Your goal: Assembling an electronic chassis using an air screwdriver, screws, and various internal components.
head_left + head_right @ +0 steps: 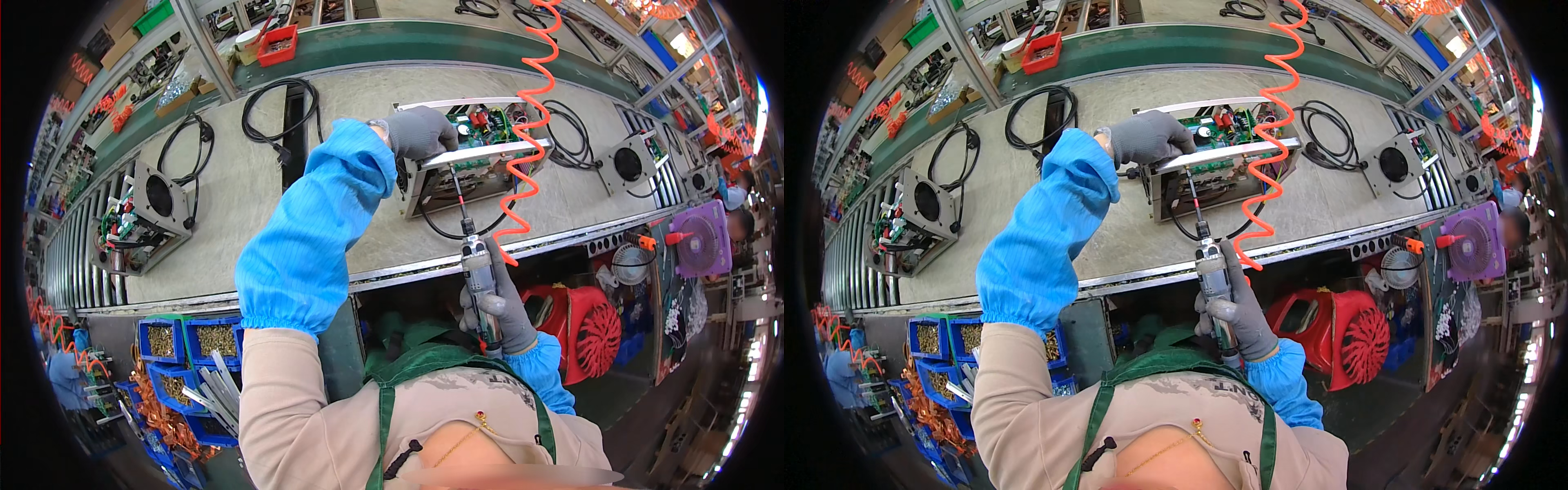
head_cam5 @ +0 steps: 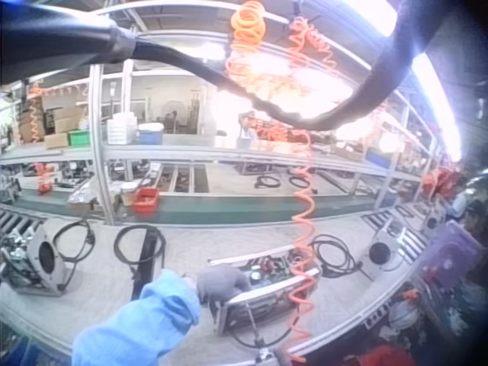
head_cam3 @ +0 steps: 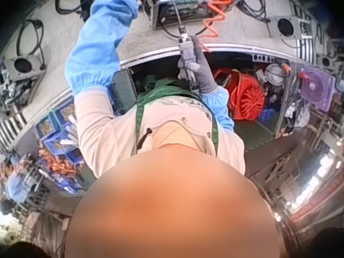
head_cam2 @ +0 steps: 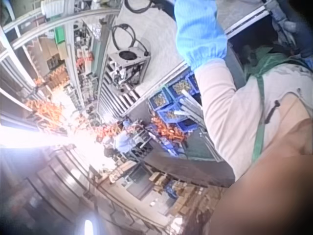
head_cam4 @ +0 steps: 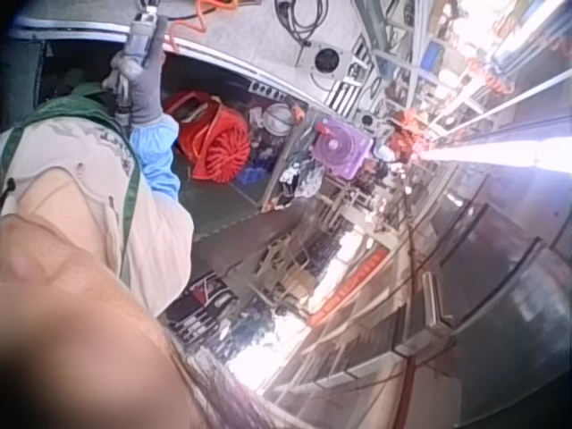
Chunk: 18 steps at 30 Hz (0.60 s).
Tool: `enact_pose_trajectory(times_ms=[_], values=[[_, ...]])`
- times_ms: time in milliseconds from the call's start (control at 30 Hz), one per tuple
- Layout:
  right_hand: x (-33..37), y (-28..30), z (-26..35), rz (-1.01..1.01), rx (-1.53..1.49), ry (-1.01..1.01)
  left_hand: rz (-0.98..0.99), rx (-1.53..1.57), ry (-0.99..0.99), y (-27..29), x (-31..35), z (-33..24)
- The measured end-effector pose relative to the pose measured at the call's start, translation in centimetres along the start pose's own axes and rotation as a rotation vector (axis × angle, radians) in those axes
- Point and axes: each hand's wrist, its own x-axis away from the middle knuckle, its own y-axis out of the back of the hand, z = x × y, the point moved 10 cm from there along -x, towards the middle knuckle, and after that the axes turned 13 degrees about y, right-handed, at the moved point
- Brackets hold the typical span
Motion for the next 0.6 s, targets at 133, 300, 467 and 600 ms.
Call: enact_pose_trajectory(times_ms=[133,300,467,600], values=[[-0.01,0.02,-0.06,-0.003,0.004,-0.006,0.023,-0.052,-0.024,-0.42,-0.42,0.33],[0.02,-0.17,0.08,0.016,-0.021,0.020,0.020,-0.086,-0.023,-0.37,-0.40,0.19],[0.03,-0.01,-0.08,0.007,-0.016,0.011,0.019,0.000,-0.009,0.14,-0.10,0.66],[0.03,-0.01,0.02,-0.004,0.017,0.003,-0.012,-0.094,-0.029,-0.16,-0.48,0.50]])
